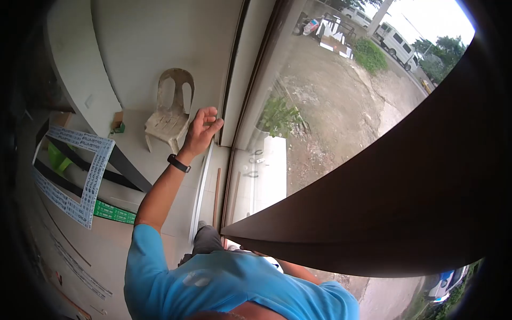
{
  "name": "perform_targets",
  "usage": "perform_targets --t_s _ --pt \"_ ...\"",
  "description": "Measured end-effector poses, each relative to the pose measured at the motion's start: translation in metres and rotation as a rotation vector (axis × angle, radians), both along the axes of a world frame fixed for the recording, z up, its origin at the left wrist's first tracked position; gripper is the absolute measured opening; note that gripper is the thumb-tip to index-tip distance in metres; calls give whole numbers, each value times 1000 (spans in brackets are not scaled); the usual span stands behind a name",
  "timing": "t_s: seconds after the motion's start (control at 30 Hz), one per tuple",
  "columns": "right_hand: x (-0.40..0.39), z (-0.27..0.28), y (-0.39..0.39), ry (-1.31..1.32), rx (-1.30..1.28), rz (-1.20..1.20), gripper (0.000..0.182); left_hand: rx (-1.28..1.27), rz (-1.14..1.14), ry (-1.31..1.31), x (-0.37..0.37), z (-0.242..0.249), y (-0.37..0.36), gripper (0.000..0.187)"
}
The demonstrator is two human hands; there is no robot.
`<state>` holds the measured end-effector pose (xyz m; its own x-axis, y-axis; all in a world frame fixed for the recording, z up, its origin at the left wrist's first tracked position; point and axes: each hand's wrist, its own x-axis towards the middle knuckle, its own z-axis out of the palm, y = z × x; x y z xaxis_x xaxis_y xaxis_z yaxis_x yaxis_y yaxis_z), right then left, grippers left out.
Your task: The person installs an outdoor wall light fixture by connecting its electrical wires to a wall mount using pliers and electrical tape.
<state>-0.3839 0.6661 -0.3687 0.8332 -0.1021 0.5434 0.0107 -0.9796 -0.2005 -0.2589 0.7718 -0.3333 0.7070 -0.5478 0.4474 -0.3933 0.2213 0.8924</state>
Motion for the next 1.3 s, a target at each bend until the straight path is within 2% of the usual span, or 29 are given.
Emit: perform_targets --t_s 0.13,0.23,0.3,0.4,0.47,0.53,0.67,0.73,0.87,1.07,1.17,1.3 --pt "107 13 0 -84 -15 -85 48 5 66 -107 168 31 -108 60" --pt "191 22 -14 -128 -26 -164 48 53 183 -240 279 76 -189 61" --pt "230 27 -29 -131 -32 -240 48 141 164 -217 326 125 -226 62" --pt "281 45 -57 -129 -62 -323 48 125 121 -136 406 156 -285 68" --pt "308 60 -79 -134 -77 -385 48 105 92 -2 419 189 -304 71" --pt "328 73 -104 -138 -92 -456 48 147 111 20 429 207 -322 75" --pt "345 98 -165 -162 -94 -666 48 162 -8 148 493 206 -352 90" --pt "345 111 -199 -170 -103 -771 48 146 -66 177 483 210 -380 97" --pt "358 124 -237 -139 -122 -878 49 90 -52 167 456 230 -365 101" --pt "387 131 -249 -51 -170 -928 49 88 -55 126 466 213 -369 106" --pt "403 140 -258 -22 -201 -962 49 -10 -31 139 476 213 -379 107" --pt "419 145 -276 36 -259 -1013 49 93 -43 164 479 223 -380 106"
